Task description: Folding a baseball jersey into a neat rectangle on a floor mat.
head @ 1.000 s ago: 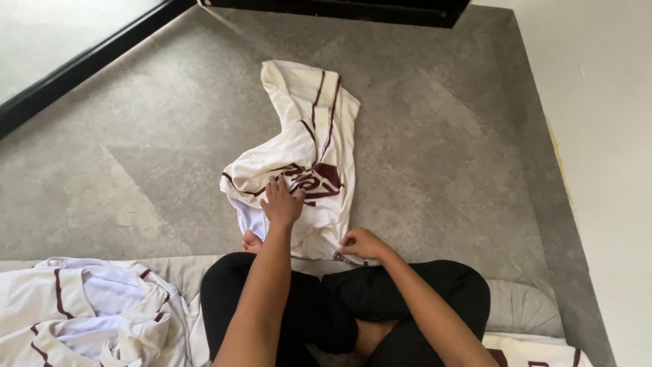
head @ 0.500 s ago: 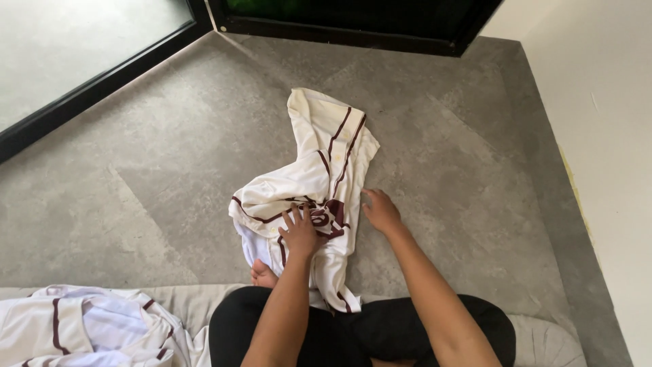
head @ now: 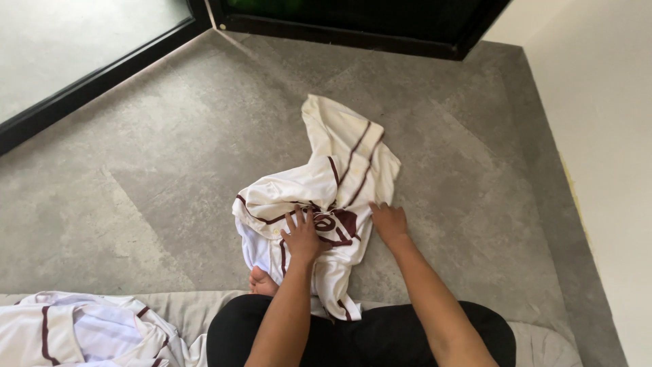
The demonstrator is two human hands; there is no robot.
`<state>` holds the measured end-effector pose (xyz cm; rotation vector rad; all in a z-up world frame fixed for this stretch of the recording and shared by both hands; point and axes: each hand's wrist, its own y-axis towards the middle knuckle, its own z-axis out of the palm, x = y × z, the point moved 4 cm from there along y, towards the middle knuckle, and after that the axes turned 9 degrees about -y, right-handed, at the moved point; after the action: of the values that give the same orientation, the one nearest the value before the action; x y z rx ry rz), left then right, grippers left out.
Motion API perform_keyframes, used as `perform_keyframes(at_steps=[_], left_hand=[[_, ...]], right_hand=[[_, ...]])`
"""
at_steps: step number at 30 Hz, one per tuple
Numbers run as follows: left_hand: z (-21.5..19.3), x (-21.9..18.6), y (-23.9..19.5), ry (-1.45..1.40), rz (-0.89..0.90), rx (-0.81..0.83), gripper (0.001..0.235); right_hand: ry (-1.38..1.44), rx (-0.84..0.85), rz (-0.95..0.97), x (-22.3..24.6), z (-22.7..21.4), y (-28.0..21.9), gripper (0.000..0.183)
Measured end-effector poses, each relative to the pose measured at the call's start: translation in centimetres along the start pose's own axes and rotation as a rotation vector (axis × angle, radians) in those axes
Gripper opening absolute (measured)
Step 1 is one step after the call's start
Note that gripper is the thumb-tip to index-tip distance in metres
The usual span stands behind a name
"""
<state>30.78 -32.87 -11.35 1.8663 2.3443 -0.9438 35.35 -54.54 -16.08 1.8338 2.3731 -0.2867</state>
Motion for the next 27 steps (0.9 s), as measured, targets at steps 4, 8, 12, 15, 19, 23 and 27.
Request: perform_keyframes(at_steps=[4,8,12,15,19,23,27], left_hand=[[-1.6,-1.1,-1.8,-0.071,0.078,-0.001,0.108],[-1.7,-1.1,-1.9,-0.104,0.108,-0.025,0.113],[-1.6,-1.2,-2.5,-0.068,0.098,0.072,0.107],[-0.7,-1.2,-1.7,-0.027,0.099,0.114,0.11],[-1.5,-1.8,-2.2,-0.019,0.069,0.144,0.108],[-2.0,-2.1,-1.7,-0.06,0.035,0.18,0.103],[-3.0,-2.5,-1.8,-0.083,0.005,0.175,0.082]], right_hand=[[0.02,0.144,-0.041,-1.8,3.2,-3.9,0.028],[0.445,0.467,-0.005,-1.8,-0.1,-9.9,0.024],[0.696,0.637,0.064,-1.5,-9.2,-12.1,0.035],[0.696,0.528,0.168,-1.2,-8.7,-9.3,0.048],[0.743,0.489,0.176,1.5,-9.6,-5.4,0.068],[0.541,0.558,0.01,3.7,-6.0,-0.3,0.045],[0.786,0.964,0.097,1.9,0.0,6.2,0.03]])
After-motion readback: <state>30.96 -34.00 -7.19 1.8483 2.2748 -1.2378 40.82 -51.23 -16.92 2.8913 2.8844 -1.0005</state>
